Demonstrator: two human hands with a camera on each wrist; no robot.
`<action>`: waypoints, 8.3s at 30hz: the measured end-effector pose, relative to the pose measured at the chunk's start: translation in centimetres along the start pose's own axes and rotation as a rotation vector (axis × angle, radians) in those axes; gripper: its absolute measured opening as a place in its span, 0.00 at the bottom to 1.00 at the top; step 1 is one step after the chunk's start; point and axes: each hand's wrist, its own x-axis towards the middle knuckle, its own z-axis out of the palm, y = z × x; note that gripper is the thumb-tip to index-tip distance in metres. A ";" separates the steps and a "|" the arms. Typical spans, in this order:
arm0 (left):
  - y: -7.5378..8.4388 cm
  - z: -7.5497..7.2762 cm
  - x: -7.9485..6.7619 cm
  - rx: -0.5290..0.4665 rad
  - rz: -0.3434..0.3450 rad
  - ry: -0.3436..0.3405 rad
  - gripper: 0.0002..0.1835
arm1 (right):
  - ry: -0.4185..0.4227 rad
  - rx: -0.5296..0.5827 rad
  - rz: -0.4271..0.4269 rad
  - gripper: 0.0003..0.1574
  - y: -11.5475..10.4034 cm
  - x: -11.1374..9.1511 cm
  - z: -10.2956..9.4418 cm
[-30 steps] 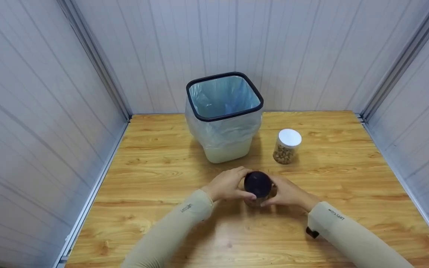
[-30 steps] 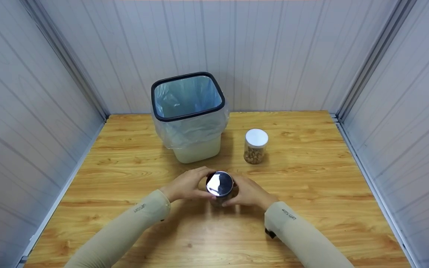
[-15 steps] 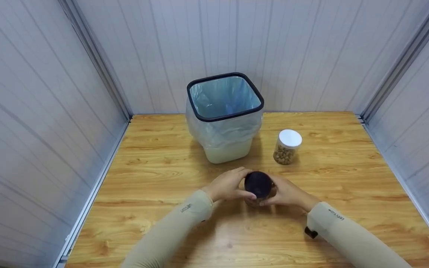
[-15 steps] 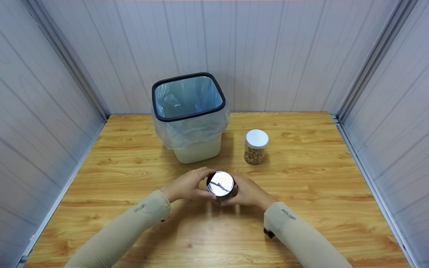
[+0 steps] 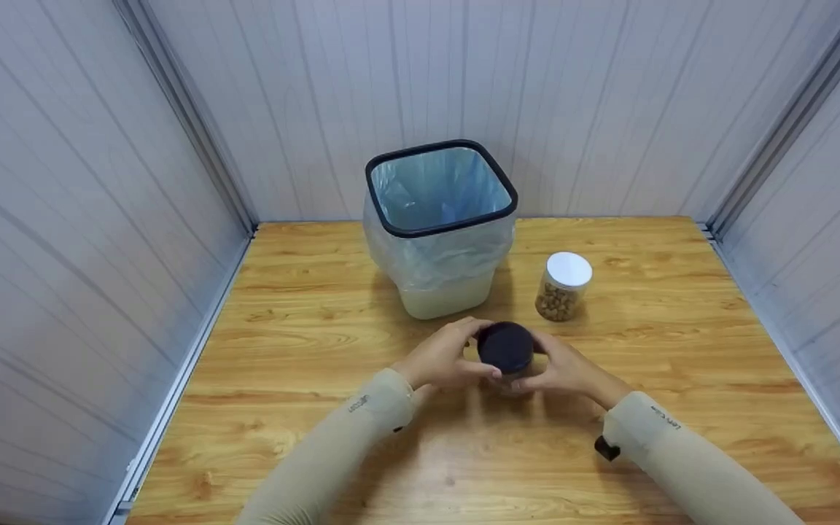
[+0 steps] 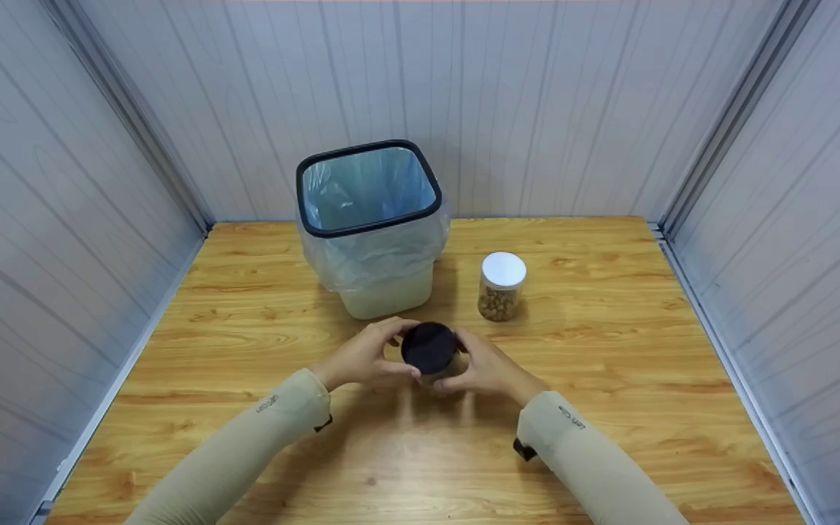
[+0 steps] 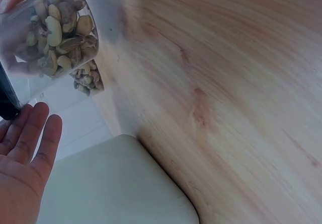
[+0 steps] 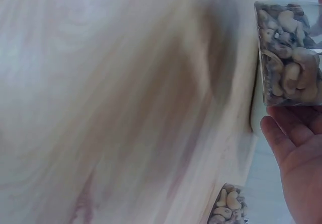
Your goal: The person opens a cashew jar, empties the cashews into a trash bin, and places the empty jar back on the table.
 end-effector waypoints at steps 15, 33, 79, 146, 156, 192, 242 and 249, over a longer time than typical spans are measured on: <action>-0.3 -0.5 0.1 -0.217 0.071 0.113 0.40 | 0.134 0.125 -0.041 0.44 -1.4 0.4 -0.5; 1.4 -1.9 0.3 -0.173 0.039 0.167 0.47 | 0.232 0.190 -0.142 0.43 -2.8 0.6 -0.7; 3.5 -2.6 1.2 0.353 0.140 0.169 0.36 | 0.165 0.188 -0.223 0.50 -4.2 1.3 0.7; 5.2 -5.1 0.9 0.194 0.072 0.030 0.49 | 0.300 0.018 -0.268 0.47 -3.6 1.3 1.2; 4.1 -6.6 0.9 0.086 0.242 -0.033 0.53 | 0.280 0.026 -0.247 0.51 -4.0 1.2 1.3; 4.3 -6.3 0.9 0.069 0.158 0.010 0.43 | 0.317 0.054 -0.259 0.52 -3.9 0.8 1.9; 4.2 -7.2 0.4 0.104 0.217 -0.135 0.50 | 0.298 0.053 -0.229 0.56 -4.4 0.4 1.9; 4.2 -6.7 0.3 0.079 0.137 -0.061 0.45 | 0.309 0.070 -0.234 0.55 -4.4 0.5 1.9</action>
